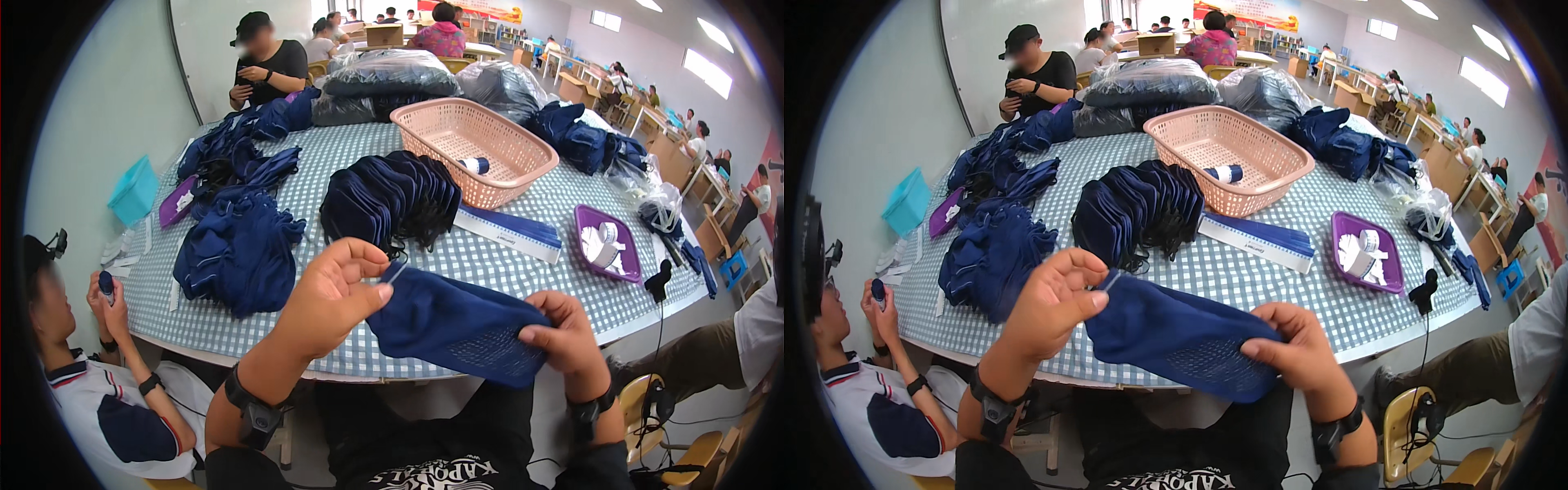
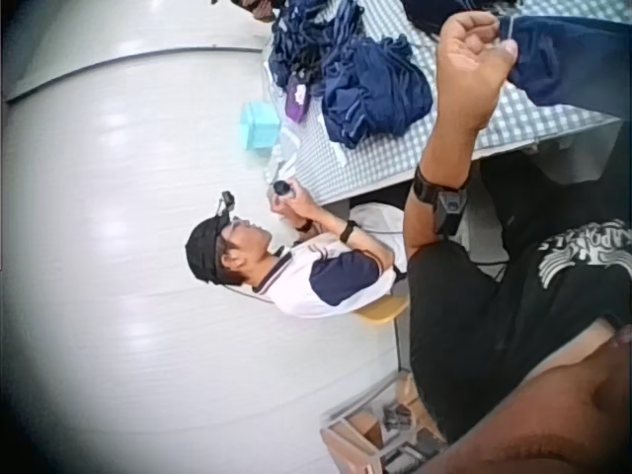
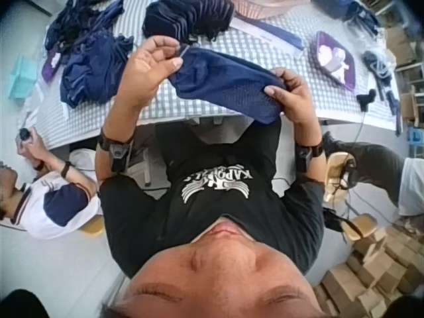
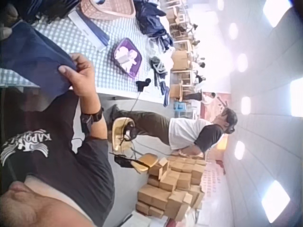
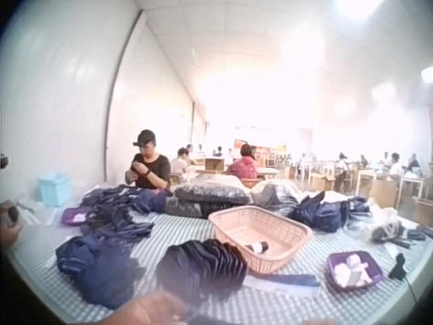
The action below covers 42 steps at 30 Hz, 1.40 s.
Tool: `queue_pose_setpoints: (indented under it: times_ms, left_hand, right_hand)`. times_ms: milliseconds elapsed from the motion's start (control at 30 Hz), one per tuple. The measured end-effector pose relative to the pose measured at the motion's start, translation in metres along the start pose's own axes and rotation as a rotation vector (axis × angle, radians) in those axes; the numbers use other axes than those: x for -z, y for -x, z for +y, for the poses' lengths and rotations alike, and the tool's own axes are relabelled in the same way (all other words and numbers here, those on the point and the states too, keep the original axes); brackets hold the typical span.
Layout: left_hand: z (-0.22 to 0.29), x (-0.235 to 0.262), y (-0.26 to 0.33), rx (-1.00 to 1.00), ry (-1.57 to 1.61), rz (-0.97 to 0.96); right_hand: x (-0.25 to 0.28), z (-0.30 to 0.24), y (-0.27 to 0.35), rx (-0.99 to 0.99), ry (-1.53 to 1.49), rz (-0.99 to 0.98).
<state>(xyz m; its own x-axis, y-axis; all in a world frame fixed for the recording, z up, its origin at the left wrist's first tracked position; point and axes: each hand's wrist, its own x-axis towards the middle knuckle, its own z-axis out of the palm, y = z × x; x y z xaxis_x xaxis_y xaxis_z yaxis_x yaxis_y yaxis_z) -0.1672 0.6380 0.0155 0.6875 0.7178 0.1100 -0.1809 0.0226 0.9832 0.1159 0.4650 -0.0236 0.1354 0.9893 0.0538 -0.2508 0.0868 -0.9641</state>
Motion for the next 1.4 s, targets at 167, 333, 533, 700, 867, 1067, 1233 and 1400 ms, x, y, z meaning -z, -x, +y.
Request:
queue_pose_setpoints:
  times_ms: [167,333,533,700,867,1067,1233,1400]
  left_hand:
    - [-0.04,0.004,0.007,0.2,-0.024,-0.07]
    - [-0.063,0.002,0.004,0.221,-0.84,-0.104]
    - [-0.081,0.009,0.007,-0.117,-1.008,0.061]
    - [-0.081,0.013,0.003,-0.034,-1.102,0.099]
    - [-0.07,0.005,0.003,-0.015,-1.045,0.093]
    - [-0.073,0.017,0.005,0.024,-1.089,-0.077]
    - [-0.068,0.017,0.01,0.389,-0.276,-0.225]
    - [-0.081,-0.001,0.001,0.378,-0.184,-0.261]
  right_hand:
    - [0.027,0.014,-0.038,-0.097,0.547,0.112]
    - [0.026,0.027,-0.041,-0.045,1.184,0.174]
    - [0.025,0.029,-0.034,-0.042,1.102,0.179]
    - [0.018,0.025,-0.031,-0.077,1.204,0.194]
    - [0.017,0.027,-0.035,-0.037,1.219,0.183]
    - [0.02,0.027,-0.03,0.054,1.125,0.133]
    - [0.03,0.012,-0.039,-0.039,0.189,0.032]
    - [0.053,0.005,-0.095,0.099,0.76,0.221]
